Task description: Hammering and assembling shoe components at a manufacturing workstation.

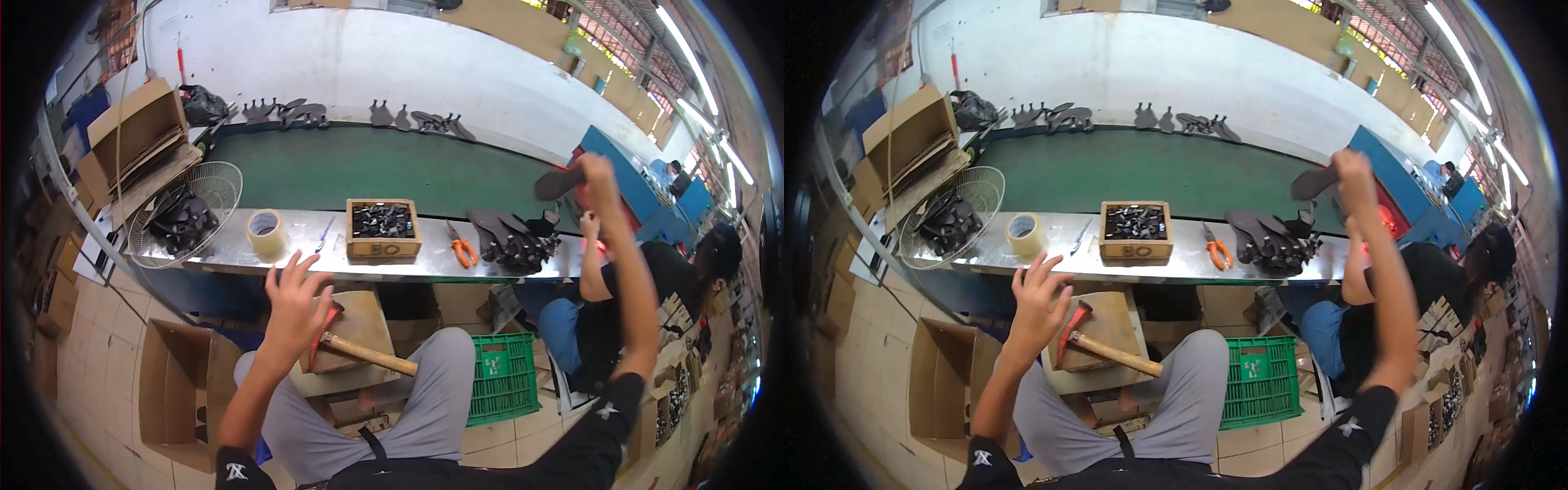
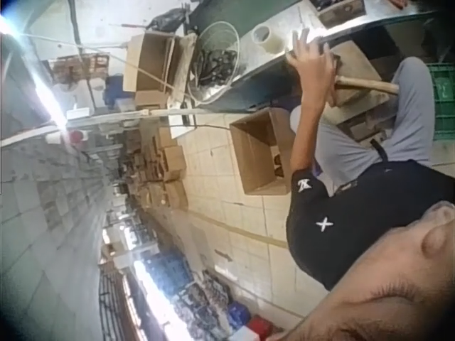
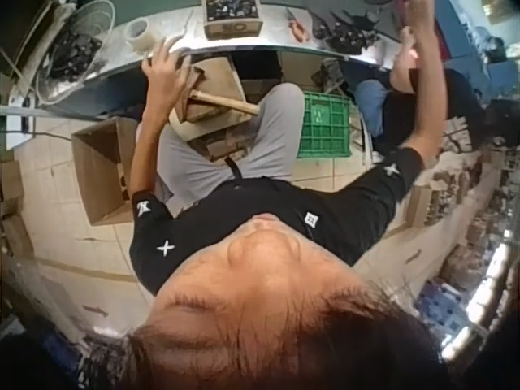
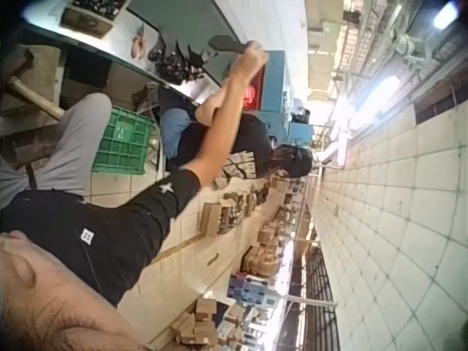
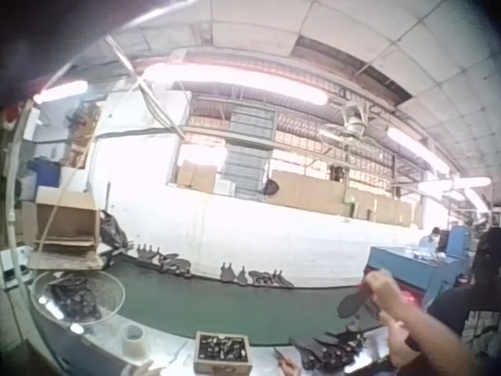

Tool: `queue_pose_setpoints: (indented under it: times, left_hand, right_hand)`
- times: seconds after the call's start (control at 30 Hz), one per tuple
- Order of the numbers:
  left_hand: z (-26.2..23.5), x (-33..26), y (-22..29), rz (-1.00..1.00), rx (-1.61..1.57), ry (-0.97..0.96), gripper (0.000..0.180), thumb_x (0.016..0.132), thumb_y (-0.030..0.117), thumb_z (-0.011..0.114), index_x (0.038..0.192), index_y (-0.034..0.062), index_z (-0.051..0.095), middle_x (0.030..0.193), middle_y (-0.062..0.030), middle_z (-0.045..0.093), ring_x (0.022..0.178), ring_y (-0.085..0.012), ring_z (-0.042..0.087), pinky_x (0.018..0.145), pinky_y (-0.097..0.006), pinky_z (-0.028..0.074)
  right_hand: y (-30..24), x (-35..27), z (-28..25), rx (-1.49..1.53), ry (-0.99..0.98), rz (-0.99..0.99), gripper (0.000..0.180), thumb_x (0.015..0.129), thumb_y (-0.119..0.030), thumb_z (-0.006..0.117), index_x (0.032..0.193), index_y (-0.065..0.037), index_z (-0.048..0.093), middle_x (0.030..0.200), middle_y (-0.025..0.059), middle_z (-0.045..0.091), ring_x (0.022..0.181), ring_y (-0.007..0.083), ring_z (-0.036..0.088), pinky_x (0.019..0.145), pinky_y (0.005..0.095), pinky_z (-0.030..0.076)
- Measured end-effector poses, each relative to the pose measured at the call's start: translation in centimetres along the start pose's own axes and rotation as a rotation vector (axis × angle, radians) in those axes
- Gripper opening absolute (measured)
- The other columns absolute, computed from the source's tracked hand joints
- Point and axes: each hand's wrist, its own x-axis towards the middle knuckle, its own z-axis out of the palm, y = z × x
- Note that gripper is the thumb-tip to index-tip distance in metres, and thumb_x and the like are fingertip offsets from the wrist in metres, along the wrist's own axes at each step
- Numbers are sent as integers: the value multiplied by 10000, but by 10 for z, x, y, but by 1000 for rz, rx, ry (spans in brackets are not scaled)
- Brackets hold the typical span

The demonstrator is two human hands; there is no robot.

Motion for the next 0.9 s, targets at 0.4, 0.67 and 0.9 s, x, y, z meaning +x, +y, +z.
queue_pose_setpoints:
  times: [0.4, 0.67, 0.9]
  left_hand:
    - [-40, 9, 21, 800, 709, -1487, 446, 846, 343, 669, 1177, 57, 585, 1099, -133, 679, 931, -296, 700, 715, -437, 568]
    - [3, -35, 23, -94, -1082, -585, 731, 880, 201, 747, 1473, 25, 358, 1274, -128, 593, 1195, -236, 574, 1015, -346, 440]
    - [2, -95, 32, -193, -922, -280, 262, 906, 99, 693, 1109, -11, 570, 1025, -50, 618, 994, -139, 586, 867, -277, 457]
  right_hand:
    - [-169, 51, -119, 262, -15, -598, 248, 755, 24, 573, 994, -33, 538, 963, 116, 584, 1025, 306, 589, 1004, 405, 443]
    - [-366, -95, -81, 1175, 343, -416, 223, 832, -13, 588, 1050, -57, 604, 1154, 124, 631, 1170, 279, 610, 1113, 525, 371]
    - [-403, -157, -103, 1494, 471, -70, 243, 915, -16, 573, 1153, -34, 618, 1302, 204, 618, 1255, 332, 578, 1115, 532, 365]
